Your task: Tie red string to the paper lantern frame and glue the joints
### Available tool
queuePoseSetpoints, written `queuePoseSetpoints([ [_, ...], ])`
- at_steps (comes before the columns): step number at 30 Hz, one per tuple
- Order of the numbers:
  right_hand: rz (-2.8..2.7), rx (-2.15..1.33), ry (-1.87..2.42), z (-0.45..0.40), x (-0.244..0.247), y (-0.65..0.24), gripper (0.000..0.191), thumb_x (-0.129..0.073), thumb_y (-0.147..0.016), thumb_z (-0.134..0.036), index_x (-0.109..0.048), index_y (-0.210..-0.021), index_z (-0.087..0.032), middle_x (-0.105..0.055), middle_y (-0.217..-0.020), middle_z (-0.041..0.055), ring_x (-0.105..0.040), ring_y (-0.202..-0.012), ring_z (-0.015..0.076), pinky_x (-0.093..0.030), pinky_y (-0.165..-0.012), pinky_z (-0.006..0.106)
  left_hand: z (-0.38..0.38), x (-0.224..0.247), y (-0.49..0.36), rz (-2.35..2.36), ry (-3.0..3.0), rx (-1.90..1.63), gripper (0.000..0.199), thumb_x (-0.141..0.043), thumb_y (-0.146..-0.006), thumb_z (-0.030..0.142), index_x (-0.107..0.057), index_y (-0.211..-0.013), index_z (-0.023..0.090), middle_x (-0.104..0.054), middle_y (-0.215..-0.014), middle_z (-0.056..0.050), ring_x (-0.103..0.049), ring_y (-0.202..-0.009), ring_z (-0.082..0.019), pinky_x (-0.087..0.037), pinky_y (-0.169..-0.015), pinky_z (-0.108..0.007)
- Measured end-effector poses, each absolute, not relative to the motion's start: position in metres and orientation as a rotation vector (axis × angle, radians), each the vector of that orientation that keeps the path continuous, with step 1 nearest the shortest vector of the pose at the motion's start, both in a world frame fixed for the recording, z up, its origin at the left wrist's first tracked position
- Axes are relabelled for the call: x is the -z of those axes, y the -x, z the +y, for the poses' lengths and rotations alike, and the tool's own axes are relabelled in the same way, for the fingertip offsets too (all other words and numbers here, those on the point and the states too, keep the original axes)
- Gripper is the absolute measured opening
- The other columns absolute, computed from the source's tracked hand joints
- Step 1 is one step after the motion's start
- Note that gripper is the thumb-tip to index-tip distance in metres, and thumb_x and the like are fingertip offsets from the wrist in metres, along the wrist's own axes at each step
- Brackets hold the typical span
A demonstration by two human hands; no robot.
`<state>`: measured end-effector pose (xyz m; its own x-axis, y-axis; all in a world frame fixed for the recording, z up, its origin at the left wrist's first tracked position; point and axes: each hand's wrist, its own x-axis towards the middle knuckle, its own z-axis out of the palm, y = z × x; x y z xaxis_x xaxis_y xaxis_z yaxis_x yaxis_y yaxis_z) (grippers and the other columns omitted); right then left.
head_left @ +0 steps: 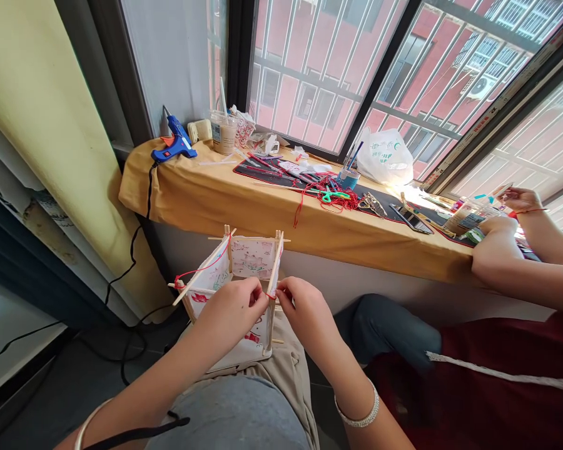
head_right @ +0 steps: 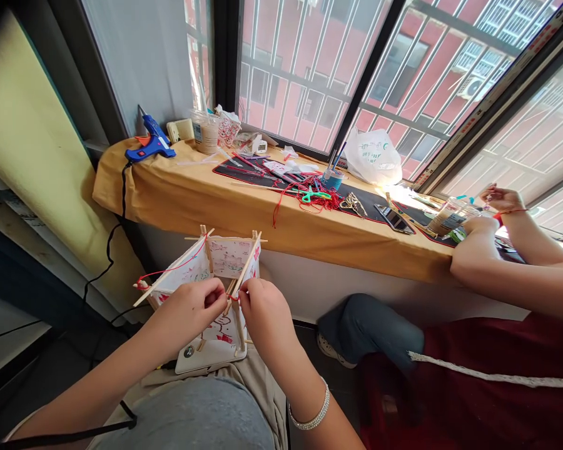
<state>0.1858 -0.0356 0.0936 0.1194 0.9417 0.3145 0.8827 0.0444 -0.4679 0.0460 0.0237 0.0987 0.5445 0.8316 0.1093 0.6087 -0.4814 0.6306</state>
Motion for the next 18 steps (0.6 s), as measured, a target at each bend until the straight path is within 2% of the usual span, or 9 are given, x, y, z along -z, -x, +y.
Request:
queuePoseSetpoints([
  [7,-1.784,-0.057,1.910,-0.037,-0.089,-0.186,0.009,-0.050,-0.084,-0.013,-0.056,-0.078,-0.016,-0.064,-0.077,0.0052,-0.058,-0.072,0.0177,-0.041,-0.062,0.026,0.017,-0.092,-0.041,1.164,-2.216,-0.481,0.022,-0.040,-0.078,0.029,-0.044,-0.058,0.021,-0.053,-0.055,0.001,-0.049,-0.053,-0.016,-0.029,-0.052,-0.025],
  [14,-1.911,0.240,1.821,-0.052,-0.071,-0.184,0.015,-0.047,-0.087,-0.014,-0.055,-0.074,-0.015,-0.060,-0.070,0.0058,-0.056,-0.068,0.0187,-0.040,-0.060,0.027,-0.015,-0.066,-0.044,1.097,-2.159,-0.564,0.025,-0.039,-0.082,0.030,-0.052,-0.063,0.020,-0.058,-0.058,-0.002,-0.053,-0.055,-0.017,-0.033,-0.053,-0.026],
  [18,-1.796,0.069,1.766,-0.071,-0.064,-0.179,0.014,-0.045,-0.087,-0.014,-0.056,-0.080,-0.016,-0.062,-0.073,0.0053,-0.057,-0.069,0.0175,-0.043,-0.061,0.026,-0.025,-0.055,-0.047,1.013,-1.884,-0.731,0.027,-0.043,-0.083,0.036,-0.058,-0.067,0.020,-0.058,-0.056,0.000,-0.053,-0.052,-0.015,-0.038,-0.052,-0.025],
])
